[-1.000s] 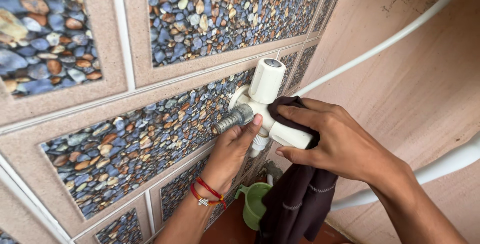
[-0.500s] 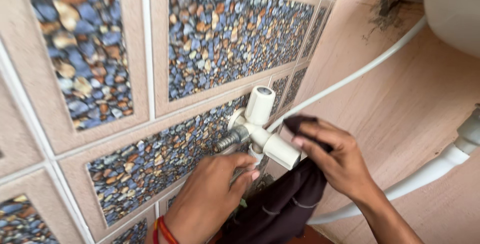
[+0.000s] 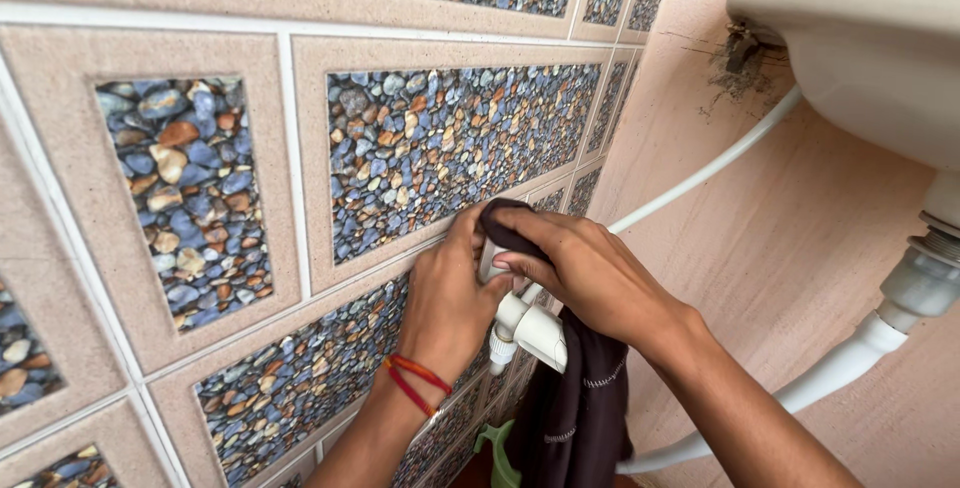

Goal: The person wipes the floor and a hose, then connects a white flexible pipe to a wall-mounted faucet and a sink drain using their hands and a cloth.

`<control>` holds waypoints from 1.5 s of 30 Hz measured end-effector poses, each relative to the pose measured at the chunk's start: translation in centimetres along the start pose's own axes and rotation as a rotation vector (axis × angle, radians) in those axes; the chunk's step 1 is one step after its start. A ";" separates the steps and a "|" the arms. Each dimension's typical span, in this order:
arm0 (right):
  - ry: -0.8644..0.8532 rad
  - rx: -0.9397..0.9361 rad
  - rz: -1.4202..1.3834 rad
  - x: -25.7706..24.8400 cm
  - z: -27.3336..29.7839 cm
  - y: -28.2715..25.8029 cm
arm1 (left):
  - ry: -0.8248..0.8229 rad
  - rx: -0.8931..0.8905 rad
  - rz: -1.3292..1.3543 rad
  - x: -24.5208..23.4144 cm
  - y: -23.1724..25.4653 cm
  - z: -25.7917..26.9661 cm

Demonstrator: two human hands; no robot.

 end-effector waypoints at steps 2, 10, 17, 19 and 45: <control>-0.062 0.223 0.049 0.8 0.3 1.9 | 0.001 -0.020 0.007 0.1 -0.7 -0.3; -0.024 0.457 0.163 2.3 2.2 4.5 | 0.009 0.024 0.162 0.8 -1.8 0.4; 0.421 0.198 -0.197 0.7 4.7 4.7 | -0.040 -0.055 -0.007 0.7 -1.9 0.6; 0.377 0.004 -0.087 0.9 4.1 3.7 | -0.040 -0.037 0.026 0.8 -2.1 0.5; -0.122 0.043 0.409 5.3 3.4 5.7 | -0.084 -0.051 0.098 1.3 -3.1 0.3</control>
Point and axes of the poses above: each hand's wrist, its own z-axis away from the middle knuckle, its own x-axis out of the palm, y = z × x, the point moved 9 cm from there along -z, towards the middle knuckle, and after that the axes turned 1 degree about y, right-handed, at the moved point
